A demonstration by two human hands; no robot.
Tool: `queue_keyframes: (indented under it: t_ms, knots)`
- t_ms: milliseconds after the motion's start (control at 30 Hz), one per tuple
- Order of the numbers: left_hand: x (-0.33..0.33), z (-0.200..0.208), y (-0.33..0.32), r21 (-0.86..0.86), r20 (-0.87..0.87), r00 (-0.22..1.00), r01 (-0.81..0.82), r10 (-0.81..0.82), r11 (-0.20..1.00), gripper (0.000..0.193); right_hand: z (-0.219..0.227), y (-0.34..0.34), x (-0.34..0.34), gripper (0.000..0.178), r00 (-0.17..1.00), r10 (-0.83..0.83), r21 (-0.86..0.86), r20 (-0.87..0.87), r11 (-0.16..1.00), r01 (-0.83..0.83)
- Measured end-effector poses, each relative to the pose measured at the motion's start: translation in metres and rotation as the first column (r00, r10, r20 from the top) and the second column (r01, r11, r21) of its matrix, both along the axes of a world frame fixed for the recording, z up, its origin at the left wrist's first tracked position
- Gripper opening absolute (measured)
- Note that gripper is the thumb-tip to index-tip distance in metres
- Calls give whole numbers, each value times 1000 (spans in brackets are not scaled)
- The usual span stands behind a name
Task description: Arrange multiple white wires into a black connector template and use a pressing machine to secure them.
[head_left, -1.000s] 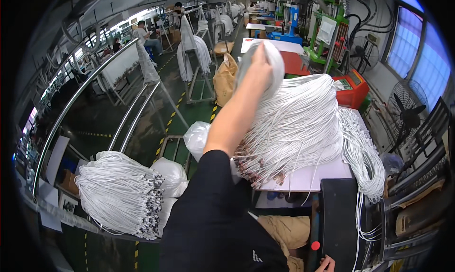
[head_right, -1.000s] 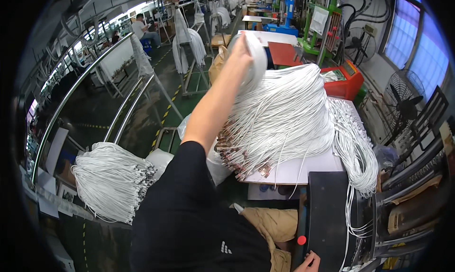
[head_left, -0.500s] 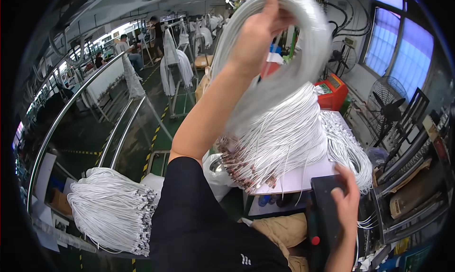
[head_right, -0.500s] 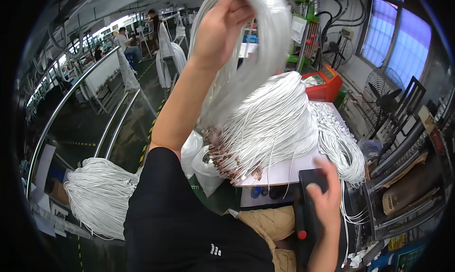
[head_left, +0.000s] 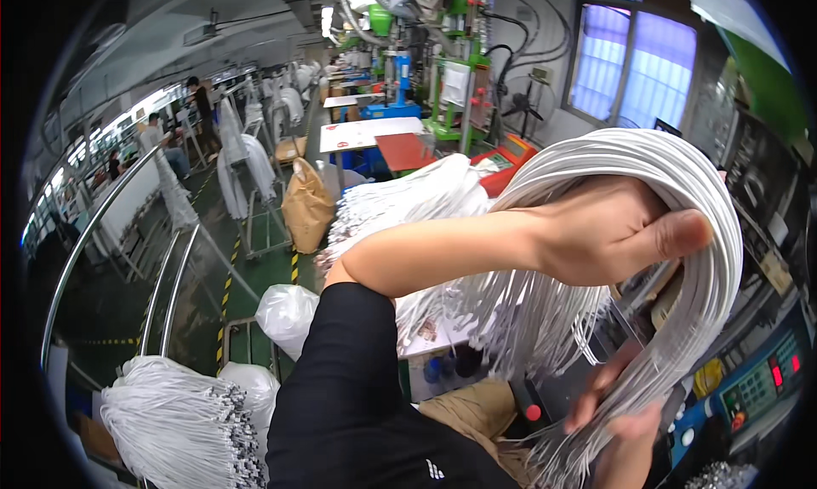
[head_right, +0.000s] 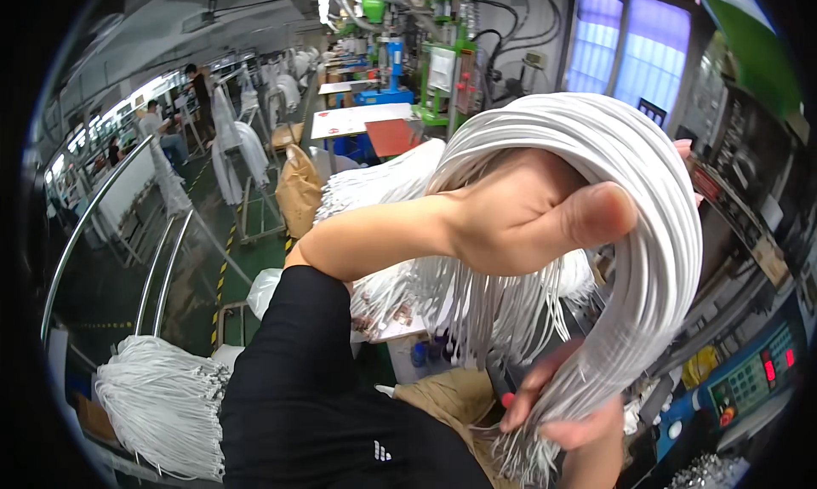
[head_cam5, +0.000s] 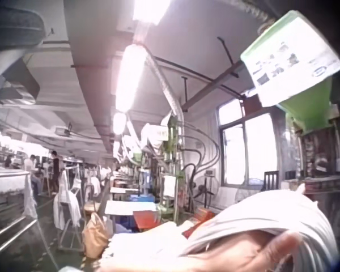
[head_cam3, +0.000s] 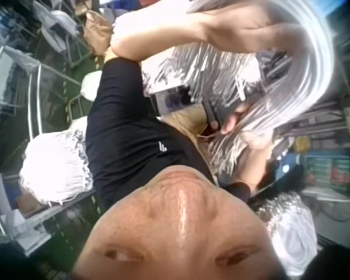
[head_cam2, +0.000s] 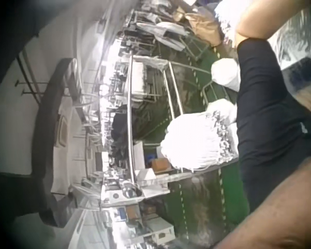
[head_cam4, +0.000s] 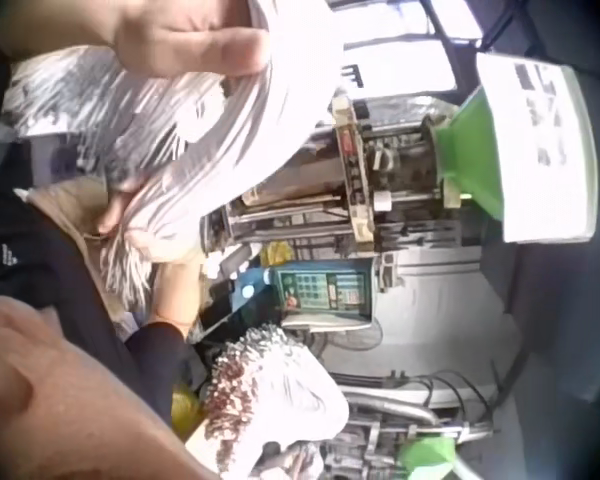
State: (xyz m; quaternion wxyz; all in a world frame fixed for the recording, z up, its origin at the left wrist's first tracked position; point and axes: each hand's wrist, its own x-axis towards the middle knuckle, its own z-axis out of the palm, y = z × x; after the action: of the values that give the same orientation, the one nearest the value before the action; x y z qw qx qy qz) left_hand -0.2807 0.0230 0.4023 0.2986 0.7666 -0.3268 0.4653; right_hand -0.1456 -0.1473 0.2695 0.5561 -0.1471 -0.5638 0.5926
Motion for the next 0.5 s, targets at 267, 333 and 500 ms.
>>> queue_keyframes:
  t_ms: [267, 333, 500]
  knots:
    - [73, -7, -30, -116, -45, 984, 165, -171, 980, 66, -110, -138, -9, 42, 811, -376, -303, 448, 789, 534]
    - [88, -17, -42, -119, -80, 980, 174, -184, 978, 58, -111, -147, -15, 37, 831, -425, -393, 359, 739, 548]
    - [100, -49, -40, -309, -363, 901, 122, -236, 943, 65, -110, -184, -55, 27, 788, -601, -655, 132, 544, 525]
